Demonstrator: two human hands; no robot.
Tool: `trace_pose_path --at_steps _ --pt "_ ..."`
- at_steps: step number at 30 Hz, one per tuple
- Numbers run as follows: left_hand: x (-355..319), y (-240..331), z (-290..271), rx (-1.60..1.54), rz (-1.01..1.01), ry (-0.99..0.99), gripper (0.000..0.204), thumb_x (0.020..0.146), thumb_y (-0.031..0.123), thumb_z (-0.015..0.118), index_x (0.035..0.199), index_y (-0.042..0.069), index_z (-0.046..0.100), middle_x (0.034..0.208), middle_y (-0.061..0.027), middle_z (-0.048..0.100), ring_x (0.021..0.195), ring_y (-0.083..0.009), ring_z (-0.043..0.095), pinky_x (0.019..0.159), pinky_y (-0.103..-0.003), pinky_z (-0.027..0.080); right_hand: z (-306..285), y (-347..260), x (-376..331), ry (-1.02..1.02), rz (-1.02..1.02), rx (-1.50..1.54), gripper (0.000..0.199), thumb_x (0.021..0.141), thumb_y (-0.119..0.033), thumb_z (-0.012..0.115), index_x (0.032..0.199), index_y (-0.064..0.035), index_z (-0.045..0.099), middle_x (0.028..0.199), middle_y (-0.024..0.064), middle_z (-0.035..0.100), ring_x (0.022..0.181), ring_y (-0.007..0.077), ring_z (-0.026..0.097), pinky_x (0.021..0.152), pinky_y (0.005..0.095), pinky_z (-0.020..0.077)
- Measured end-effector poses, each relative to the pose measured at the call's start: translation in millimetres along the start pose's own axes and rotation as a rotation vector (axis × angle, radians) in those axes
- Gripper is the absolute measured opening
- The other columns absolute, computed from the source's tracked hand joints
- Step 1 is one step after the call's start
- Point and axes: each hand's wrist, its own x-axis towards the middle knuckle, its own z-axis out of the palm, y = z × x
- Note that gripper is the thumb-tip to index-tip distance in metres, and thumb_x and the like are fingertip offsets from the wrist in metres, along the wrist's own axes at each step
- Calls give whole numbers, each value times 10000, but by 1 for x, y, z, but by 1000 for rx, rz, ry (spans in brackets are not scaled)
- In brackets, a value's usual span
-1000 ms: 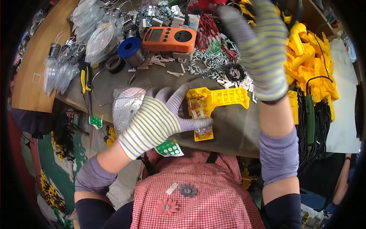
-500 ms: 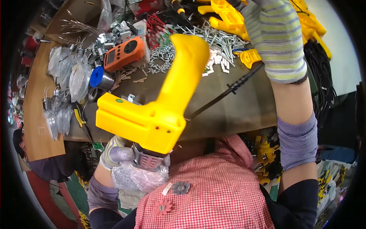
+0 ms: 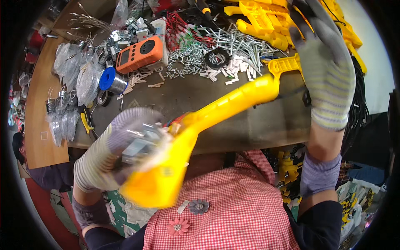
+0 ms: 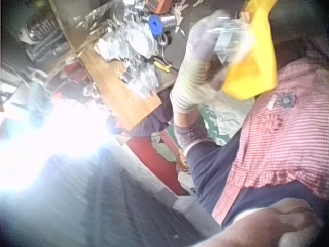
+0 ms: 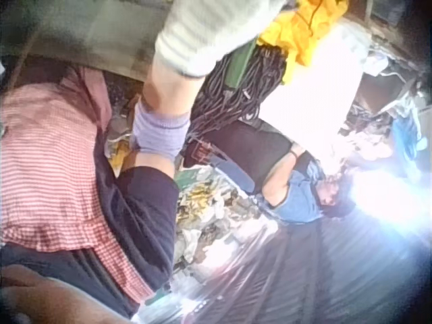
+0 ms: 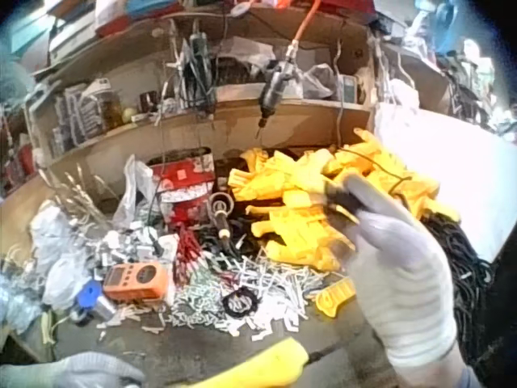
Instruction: The person solders wires onto a metal component inside a plastic housing using a soldering iron. Next, the person arranges the internal components, fits the plastic casing together, and fastens screws using an electric screwdriver.
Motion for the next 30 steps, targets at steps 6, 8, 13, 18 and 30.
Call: trace_pose_path --at_steps 6,8,13,18,30 --pt "24 -15 27 749 -473 -31 617 775 452 792 1165 -10 671 1097 -234 658 965 -386 641 857 -443 497 -40 37 -37 154 483 558 556 922 -138 599 1426 52 460 1341 161 566 1245 233 521 966 317 452" --pt "20 -29 38 713 -501 30 666 767 468 800 1196 -18 650 1065 -235 661 965 -380 636 883 -441 489 -39 48 -40 173 538 516 554 922 -150 589 1423 50 461 1318 145 576 1212 228 534 938 312 461" --pt "1 -52 47 840 -209 52 830 702 520 836 1260 -45 593 1128 -231 640 1062 -384 598 965 -452 456 -27 61 -33 80 553 422 576 945 -156 584 1454 52 412 1253 158 612 1143 239 598 941 337 480" --pt "-3 -52 26 680 -26 48 540 824 316 710 1293 72 603 1226 -211 585 1045 -439 591 899 -540 475 -3 18 -66 -443 138 -723 402 819 -100 705 1209 -38 633 1146 144 635 1039 338 630 893 351 492" --pt "40 -60 49 350 -118 258 286 776 121 722 1062 118 735 889 -62 658 914 -272 618 996 -483 431 11 34 -73 -596 -201 -918 310 742 -112 712 1052 -94 715 817 60 652 777 277 628 695 410 498"
